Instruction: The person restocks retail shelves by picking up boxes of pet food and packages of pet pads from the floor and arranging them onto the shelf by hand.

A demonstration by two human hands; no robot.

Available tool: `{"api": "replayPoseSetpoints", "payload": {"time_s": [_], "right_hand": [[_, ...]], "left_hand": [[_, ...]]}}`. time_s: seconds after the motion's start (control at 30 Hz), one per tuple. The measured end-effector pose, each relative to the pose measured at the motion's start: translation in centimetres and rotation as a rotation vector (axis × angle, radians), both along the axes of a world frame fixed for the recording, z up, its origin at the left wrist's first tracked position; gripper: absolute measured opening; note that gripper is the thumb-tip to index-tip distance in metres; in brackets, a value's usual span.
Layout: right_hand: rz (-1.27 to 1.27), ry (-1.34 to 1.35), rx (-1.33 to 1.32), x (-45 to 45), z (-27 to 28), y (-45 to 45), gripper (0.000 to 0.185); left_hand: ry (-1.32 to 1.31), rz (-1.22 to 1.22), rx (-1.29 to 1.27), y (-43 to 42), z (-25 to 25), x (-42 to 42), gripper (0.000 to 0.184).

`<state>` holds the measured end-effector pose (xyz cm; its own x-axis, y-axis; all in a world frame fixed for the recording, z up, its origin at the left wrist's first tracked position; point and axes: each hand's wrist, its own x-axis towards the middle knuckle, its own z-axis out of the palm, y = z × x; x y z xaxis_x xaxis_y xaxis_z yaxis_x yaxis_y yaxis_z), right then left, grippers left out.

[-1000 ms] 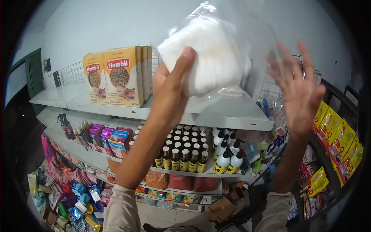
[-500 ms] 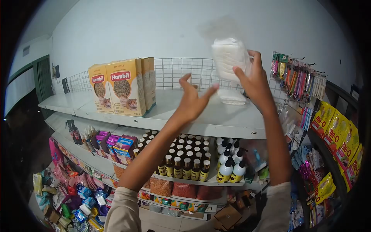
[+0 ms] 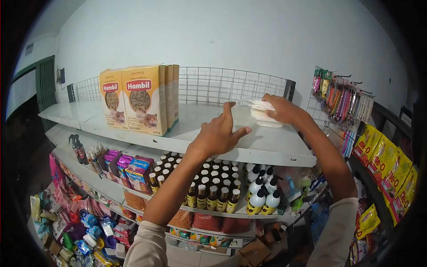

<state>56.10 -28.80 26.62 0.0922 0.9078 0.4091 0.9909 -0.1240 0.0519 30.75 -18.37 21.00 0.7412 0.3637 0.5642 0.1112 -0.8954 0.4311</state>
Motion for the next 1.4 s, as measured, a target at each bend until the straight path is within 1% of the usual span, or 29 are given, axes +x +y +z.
{"api": "replayPoseSetpoints", "payload": {"time_s": [0.13, 0.23, 0.27, 0.37, 0.4, 0.43, 0.5, 0.53, 0.63, 0.67, 0.73, 0.77, 0.8, 0.83, 0.87, 0.9, 0.93, 0.97, 1.0, 1.07, 1.1, 1.13, 1.17, 1.2, 1.27, 1.3, 1.33, 1.37, 1.4], "right_hand": [[-0.051, -0.065, -0.022, -2.0, 0.3, -1.3, 0.04], [-0.016, -0.456, 0.151, -2.0, -0.7, -1.6, 0.039], [-0.018, -0.454, 0.15, -2.0, -0.8, -1.7, 0.039], [0.018, -0.566, 0.19, -2.4, -0.6, -2.1, 0.039], [0.023, -0.565, 0.194, -2.8, -0.5, -2.3, 0.039], [0.019, -0.5, 0.165, -3.2, -0.7, -2.7, 0.041], [0.008, -0.372, 0.097, -3.5, -1.2, -3.3, 0.043], [0.012, -0.371, 0.093, -3.3, -1.4, -3.3, 0.043], [0.142, -0.366, 0.214, -2.5, -2.3, -3.2, 0.044], [0.141, -0.362, 0.215, -2.2, -2.4, -3.2, 0.044], [0.105, -0.223, 0.116, -2.4, -2.0, -3.1, 0.049], [0.088, -0.155, 0.066, -2.6, -1.8, -3.1, 0.052], [0.088, -0.154, 0.063, -2.9, -1.8, -3.3, 0.052], [0.036, -0.238, 0.109, -3.3, -1.9, -3.6, 0.055], [-0.015, -0.325, 0.155, -4.1, -1.6, -4.0, 0.058], [-0.062, -0.412, 0.2, -4.8, -1.2, -4.3, 0.061], [-0.051, -0.411, 0.194, -5.1, -0.9, -4.7, 0.061], [-0.038, -0.235, 0.25, -5.2, -0.5, -5.1, 0.065], [-0.022, -0.058, 0.296, -5.8, 0.0, -5.3, 0.07], [0.135, 0.084, 0.36, -9.9, 0.0, -6.9, 0.069], [0.149, 0.044, 0.432, -12.4, -0.6, -7.6, 0.065], [0.167, 0.012, 0.501, -14.9, -1.7, -8.1, 0.063], [0.248, 0.047, 0.599, -16.5, -3.2, -8.6, 0.058], [0.328, 0.09, 0.696, -18.1, -5.1, -8.8, 0.053], [-0.073, 0.703, 0.99, -23.1, -11.3, -9.2, 0.044], [-0.181, 0.845, 0.703, -21.9, -14.5, -11.7, 0.038], [-0.325, 0.119, 0.335, -18.9, -21.0, -15.0, 0.049], [0.403, 0.383, 0.305, -21.2, -21.0, -11.3, 0.05], [1.116, 0.663, 0.251, -25.2, -21.0, -7.3, 0.052]], "left_hand": [[0.037, 0.066, 0.068, -0.1, 0.1, 0.0, 0.079], [0.067, 0.094, 0.094, -0.4, -0.1, 0.0, 0.079], [0.078, 0.104, 0.107, -0.4, -0.2, 0.0, 0.079], [0.136, 0.118, 0.119, -0.6, 0.1, 0.0, 0.079], [0.18, 0.121, 0.12, -0.6, 0.3, -0.1, 0.079], [0.225, 0.125, 0.118, -0.6, 0.4, -0.2, 0.08], [0.225, 0.131, 0.116, -0.6, 0.5, -0.3, 0.079], [0.226, 0.129, 0.119, -0.7, 0.4, -0.2, 0.079], [0.254, 0.122, 0.11, -0.9, 0.7, -0.3, 0.078], [0.275, 0.117, 0.105, -1.0, 0.9, -0.4, 0.078], [0.3, 0.109, 0.097, -1.1, 1.0, -0.3, 0.077], [0.285, 0.119, 0.092, -1.0, 1.0, -0.2, 0.073], [0.271, 0.13, 0.086, -1.0, 0.9, -0.1, 0.069], [0.257, 0.143, 0.079, -0.9, 0.9, -0.2, 0.064], [0.258, 0.146, 0.075, -0.8, 0.8, -0.2, 0.064], [0.109, 0.11, 0.058, -0.7, 0.8, -0.2, 0.058], [-0.039, 0.076, 0.039, -0.6, 0.8, -0.3, 0.052], [-0.185, 0.049, 0.016, -0.5, 0.5, -0.4, 0.046], [-0.183, 0.07, -0.004, -0.5, 0.5, -0.5, 0.046], [-0.859, -0.209, 0.085, -0.7, 0.4, -0.9, 0.029], [-0.854, -0.16, 0.052, -0.5, 0.0, -1.9, 0.029], [-0.943, -0.246, 0.233, -0.3, -0.5, -3.1, 0.024], [-1.014, -0.331, 0.42, 0.1, -1.8, -4.3, 0.018], [-0.995, -0.269, 0.387, 0.4, -3.9, -5.7, 0.018], [-1.146, -0.337, 0.208, -0.2, -8.3, -9.1, 0.01], [-1.227, -0.365, 0.131, -0.6, -10.4, -10.9, 0.007], [-1.267, -0.306, -0.073, -1.1, -13.2, -12.7, 0.006], [-1.313, -0.245, -0.275, -1.3, -16.6, -14.3, 0.006], [-1.342, -0.105, -0.429, -1.3, -20.2, -15.7, 0.007]]}}
